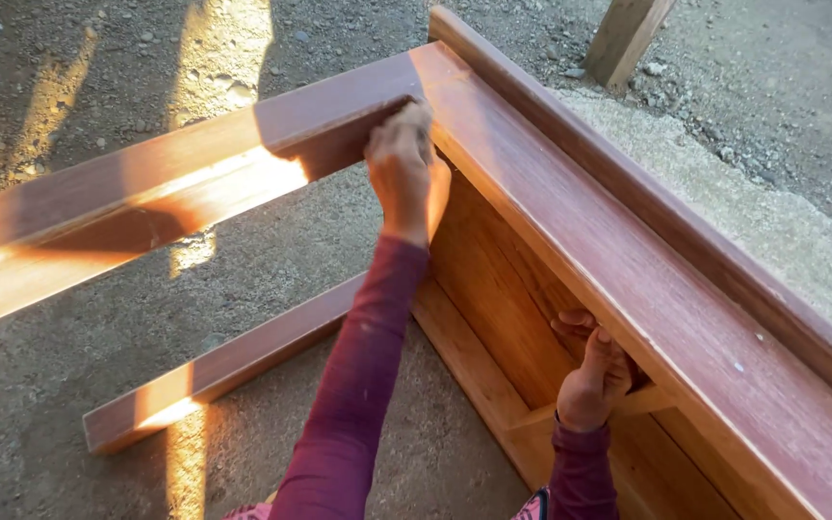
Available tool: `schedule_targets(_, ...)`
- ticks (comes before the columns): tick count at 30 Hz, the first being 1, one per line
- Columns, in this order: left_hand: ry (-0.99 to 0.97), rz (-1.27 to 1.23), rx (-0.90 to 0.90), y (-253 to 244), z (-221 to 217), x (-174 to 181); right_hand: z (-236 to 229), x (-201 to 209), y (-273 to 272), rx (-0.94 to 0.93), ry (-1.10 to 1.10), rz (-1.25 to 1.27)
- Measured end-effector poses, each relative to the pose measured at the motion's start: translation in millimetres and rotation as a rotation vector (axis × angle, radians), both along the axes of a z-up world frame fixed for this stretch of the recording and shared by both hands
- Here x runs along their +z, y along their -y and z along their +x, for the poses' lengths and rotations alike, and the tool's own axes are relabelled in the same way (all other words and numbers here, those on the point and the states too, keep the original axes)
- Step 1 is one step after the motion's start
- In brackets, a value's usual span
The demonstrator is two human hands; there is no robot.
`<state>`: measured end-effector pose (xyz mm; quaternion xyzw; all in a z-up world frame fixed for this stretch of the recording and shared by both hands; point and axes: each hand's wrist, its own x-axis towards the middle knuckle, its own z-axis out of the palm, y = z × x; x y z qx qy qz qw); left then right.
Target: The person sands the wooden frame of a furniture piece using manual sandpaper.
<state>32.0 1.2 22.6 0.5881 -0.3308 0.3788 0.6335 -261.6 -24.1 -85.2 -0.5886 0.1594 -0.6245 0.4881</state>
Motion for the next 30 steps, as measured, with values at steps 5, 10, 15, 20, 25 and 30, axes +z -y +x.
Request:
schedule_targets(5, -0.065, 0.231, 0.062, -6.8, 15.8, 20.6, -1.8, 25.6, -13.0, 0.132, 0.035, -0.064)
schedule_targets(10, -0.126, 0.087, -0.111, -0.6, 12.7, 18.9, -12.6, 45.2, -20.2, 0.281, 0.057, -0.101)
schedule_targets(15, -0.136, 0.086, -0.047, 2.8, 19.0, 16.3, -20.3, 56.2, -29.2, 0.494, 0.202, 0.011)
schedule_targets(20, -0.164, 0.072, -0.143, -8.2, 7.6, 15.0, -10.5, 80.5, -36.2, 0.474, 0.403, 0.328)
schedule_targets(25, -0.024, 0.063, -0.093, -17.3, -32.8, 23.1, 3.2, 108.2, -45.1, 0.303, 0.352, 0.426)
schedule_targets(30, -0.072, 0.042, -0.025, 1.0, 2.8, 20.3, 0.3, 110.0, -41.4, 0.262, 0.307, 0.507)
